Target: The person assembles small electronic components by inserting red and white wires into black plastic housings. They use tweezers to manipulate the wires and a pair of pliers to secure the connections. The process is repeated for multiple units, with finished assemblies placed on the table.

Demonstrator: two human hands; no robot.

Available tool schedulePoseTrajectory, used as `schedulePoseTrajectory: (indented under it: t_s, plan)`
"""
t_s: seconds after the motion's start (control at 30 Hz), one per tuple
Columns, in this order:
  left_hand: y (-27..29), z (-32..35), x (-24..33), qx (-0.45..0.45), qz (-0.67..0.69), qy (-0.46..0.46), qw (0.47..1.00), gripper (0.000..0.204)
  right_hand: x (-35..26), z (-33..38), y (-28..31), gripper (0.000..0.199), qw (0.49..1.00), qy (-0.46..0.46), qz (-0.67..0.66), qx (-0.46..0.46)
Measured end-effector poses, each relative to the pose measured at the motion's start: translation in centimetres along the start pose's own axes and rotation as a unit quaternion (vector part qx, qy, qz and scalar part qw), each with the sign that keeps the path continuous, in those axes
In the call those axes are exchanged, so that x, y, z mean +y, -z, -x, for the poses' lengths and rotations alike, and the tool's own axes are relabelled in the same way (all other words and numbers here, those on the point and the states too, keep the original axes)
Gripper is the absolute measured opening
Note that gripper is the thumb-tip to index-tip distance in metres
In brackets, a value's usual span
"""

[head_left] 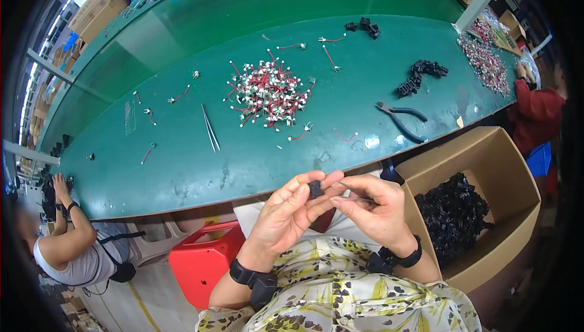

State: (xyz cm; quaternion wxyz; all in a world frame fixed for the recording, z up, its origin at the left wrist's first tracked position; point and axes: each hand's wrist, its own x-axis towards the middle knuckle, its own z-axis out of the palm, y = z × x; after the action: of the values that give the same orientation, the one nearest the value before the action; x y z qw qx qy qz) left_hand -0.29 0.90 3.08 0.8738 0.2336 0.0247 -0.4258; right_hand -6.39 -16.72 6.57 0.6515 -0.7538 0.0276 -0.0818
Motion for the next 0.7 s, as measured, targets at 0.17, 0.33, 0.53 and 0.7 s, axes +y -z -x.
schedulePoseTrajectory:
  t_s: [0.17,0.33,0.53,0.7]
  plan:
    - [2.0,0.6,0.2,-0.021,0.015,-0.039,0.999,0.034,0.1,-4.0,1.5,0.019,0.985,0.051,0.16,0.026]
    - [1.9,0.6,1.1,0.009,-0.021,-0.053,0.998,0.037,0.6,-9.8,1.3,0.019,0.894,0.219,0.383,-0.076]
    - [2.3,0.6,1.7,0.031,-0.022,-0.043,0.998,0.038,1.3,-13.1,-0.1,0.023,0.764,0.255,0.535,-0.254]
    - [1.6,-0.1,1.6,0.057,-0.018,-0.085,0.995,0.037,1.2,-13.0,0.3,0.012,0.833,0.22,0.46,-0.214]
